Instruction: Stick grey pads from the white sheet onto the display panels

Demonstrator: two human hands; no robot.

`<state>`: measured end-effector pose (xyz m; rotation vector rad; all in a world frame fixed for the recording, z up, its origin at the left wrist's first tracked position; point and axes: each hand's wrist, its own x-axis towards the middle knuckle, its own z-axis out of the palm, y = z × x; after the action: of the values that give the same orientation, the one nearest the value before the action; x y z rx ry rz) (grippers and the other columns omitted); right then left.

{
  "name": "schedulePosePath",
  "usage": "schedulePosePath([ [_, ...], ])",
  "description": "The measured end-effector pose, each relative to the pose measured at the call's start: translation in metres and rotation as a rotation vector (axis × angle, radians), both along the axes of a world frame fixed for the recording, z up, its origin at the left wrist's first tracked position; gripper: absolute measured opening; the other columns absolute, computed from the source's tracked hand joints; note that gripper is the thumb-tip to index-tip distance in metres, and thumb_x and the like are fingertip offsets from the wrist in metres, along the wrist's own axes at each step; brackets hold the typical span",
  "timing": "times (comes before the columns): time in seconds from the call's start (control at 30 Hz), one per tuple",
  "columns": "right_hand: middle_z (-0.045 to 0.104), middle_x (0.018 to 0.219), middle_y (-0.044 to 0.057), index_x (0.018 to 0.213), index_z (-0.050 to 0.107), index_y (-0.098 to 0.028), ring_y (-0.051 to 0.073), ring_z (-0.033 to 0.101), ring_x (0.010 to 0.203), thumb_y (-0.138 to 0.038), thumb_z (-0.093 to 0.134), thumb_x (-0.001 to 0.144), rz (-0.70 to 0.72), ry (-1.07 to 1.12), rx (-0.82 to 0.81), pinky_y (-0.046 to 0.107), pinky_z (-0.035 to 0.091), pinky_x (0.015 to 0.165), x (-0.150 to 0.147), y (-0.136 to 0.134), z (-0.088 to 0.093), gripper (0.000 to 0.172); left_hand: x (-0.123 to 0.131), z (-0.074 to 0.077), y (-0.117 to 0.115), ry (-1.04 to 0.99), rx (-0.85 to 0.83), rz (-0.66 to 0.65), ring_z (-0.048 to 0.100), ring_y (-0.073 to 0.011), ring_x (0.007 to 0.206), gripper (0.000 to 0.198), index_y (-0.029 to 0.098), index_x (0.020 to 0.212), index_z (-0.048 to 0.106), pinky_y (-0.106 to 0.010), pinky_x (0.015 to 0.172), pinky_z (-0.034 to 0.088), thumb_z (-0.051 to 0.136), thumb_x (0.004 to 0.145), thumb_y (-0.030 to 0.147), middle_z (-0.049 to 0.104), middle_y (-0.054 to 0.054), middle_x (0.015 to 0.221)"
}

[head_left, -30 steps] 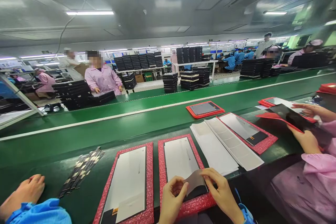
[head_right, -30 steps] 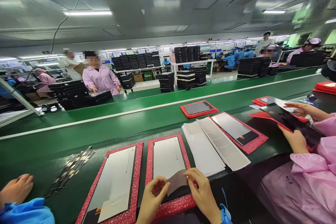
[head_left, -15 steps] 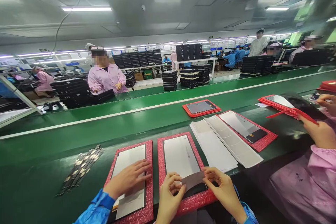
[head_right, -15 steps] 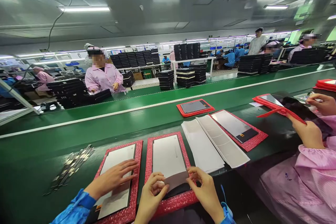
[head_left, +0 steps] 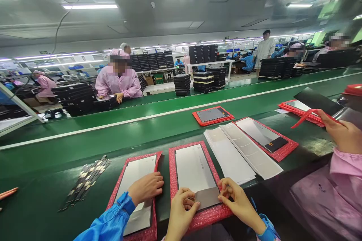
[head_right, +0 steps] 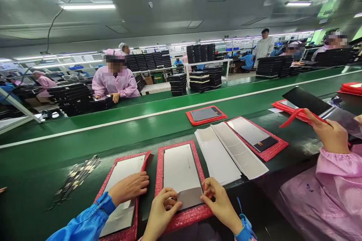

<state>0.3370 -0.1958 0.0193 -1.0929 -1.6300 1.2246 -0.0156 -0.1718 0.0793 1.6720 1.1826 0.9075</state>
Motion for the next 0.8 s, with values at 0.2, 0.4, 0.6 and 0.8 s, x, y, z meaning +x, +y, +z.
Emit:
schedulePosePath([
  [0.2,0.052,0.086,-0.002,0.083,0.045,-0.021,0.009,0.054,0.067,-0.015,0.054,0.076,0.015,-0.002,0.031,0.023,0.043,0.061,0.0,-0.002,0.001,0.013,0.025,0.004,-0.016,-0.042,-0.036,0.092,0.061,-0.0147,0.06,0.024,0.022,0.037,0.056,-0.029,0.072,0.049,0.079,0.042,0.019,0.054,0.004,0.047],
  [0.4,0.053,0.085,-0.001,0.08,0.045,-0.021,0.01,0.052,0.068,-0.016,0.053,0.077,0.016,-0.042,0.074,0.023,0.042,0.062,0.0,-0.003,0.002,0.01,0.128,-0.042,-0.057,-0.049,-0.094,0.31,0.06,-0.0101,0.054,0.016,0.016,0.067,0.064,-0.021,0.047,0.046,0.069,0.063,0.031,0.058,-0.003,0.085],
  [0.6,0.052,0.085,-0.001,0.079,0.047,-0.021,0.011,0.05,0.068,-0.017,0.052,0.079,0.026,-0.063,0.105,0.023,0.042,0.062,0.0,-0.003,0.004,0.007,0.142,-0.051,-0.06,-0.017,-0.116,0.358,0.059,-0.0091,0.054,0.018,0.015,0.071,0.064,-0.02,0.049,0.045,0.068,0.064,0.031,0.055,-0.002,0.086],
  [0.8,0.052,0.085,0.0,0.079,0.047,-0.021,0.011,0.049,0.067,-0.021,0.052,0.08,0.036,-0.083,0.125,0.023,0.041,0.062,0.001,-0.002,0.003,0.005,0.139,-0.049,-0.061,-0.051,-0.146,0.354,0.06,-0.0098,0.054,0.019,0.014,0.069,0.064,-0.019,0.046,0.044,0.069,0.062,0.031,0.054,-0.002,0.085],
])
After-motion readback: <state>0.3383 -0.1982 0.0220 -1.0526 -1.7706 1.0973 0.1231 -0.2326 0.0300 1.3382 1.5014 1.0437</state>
